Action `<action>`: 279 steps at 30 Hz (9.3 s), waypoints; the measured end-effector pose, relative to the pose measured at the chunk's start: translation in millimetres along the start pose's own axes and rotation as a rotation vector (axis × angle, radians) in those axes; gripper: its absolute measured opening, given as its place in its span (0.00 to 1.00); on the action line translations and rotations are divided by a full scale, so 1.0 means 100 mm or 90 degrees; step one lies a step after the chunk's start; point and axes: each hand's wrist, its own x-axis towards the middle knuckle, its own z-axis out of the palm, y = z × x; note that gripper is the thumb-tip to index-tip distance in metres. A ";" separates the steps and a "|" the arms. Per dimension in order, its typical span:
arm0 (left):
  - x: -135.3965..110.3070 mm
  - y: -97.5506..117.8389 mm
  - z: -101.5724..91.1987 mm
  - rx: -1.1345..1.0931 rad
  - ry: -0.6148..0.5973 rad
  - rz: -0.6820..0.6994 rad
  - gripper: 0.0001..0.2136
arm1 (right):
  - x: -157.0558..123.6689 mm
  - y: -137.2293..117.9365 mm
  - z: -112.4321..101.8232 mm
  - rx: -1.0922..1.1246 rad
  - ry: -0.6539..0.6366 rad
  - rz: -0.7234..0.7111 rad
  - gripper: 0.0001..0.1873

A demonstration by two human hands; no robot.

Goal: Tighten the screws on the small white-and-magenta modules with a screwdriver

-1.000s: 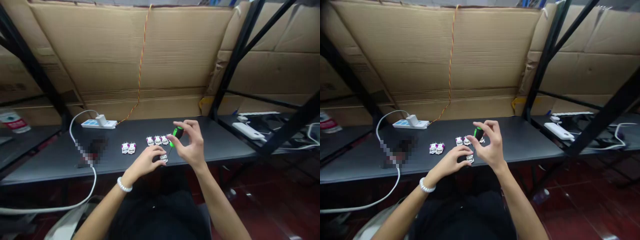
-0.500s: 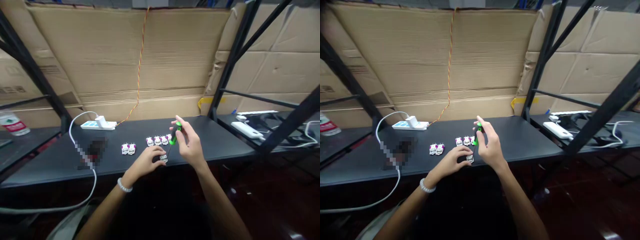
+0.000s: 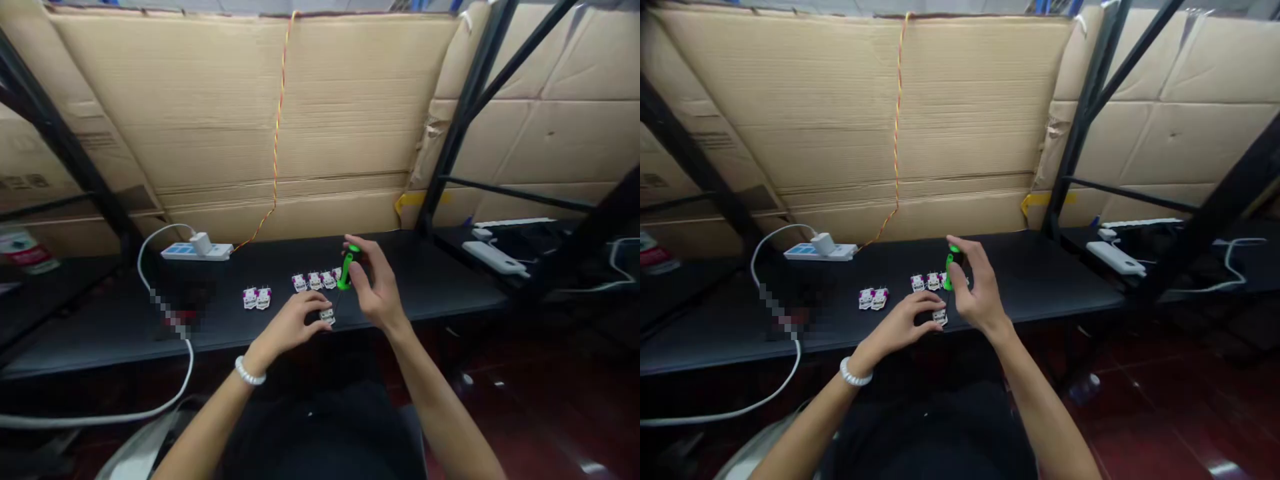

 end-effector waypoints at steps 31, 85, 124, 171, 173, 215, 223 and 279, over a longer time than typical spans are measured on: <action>-0.01 -0.01 0.02 -0.006 0.002 -0.010 0.16 | -0.01 0.18 0.00 0.086 -0.039 -0.003 0.25; -0.01 0.00 0.00 -0.015 -0.003 -0.006 0.14 | -0.01 0.04 0.07 -0.006 0.001 -0.058 0.28; -0.01 -0.02 -0.02 0.001 -0.002 -0.005 0.15 | 0.01 0.01 0.00 0.008 0.001 -0.063 0.29; -0.01 -0.01 -0.03 -0.013 -0.007 -0.001 0.14 | 0.01 -0.04 -0.05 -0.070 0.028 -0.040 0.28; -0.01 0.00 -0.03 -0.013 -0.008 0.002 0.14 | 0.02 -0.05 -0.05 -0.106 0.050 -0.043 0.27; 0.04 0.14 -0.08 -0.062 0.074 -0.032 0.06 | 0.06 0.02 -0.25 -0.058 0.129 -0.035 0.29; 0.70 0.31 0.12 0.069 -0.018 -0.104 0.04 | 0.13 0.14 -0.52 -0.082 0.213 -0.015 0.27; 0.17 -0.05 -0.05 -0.046 -0.077 0.006 0.15 | 0.03 0.41 0.04 0.025 0.088 0.020 0.27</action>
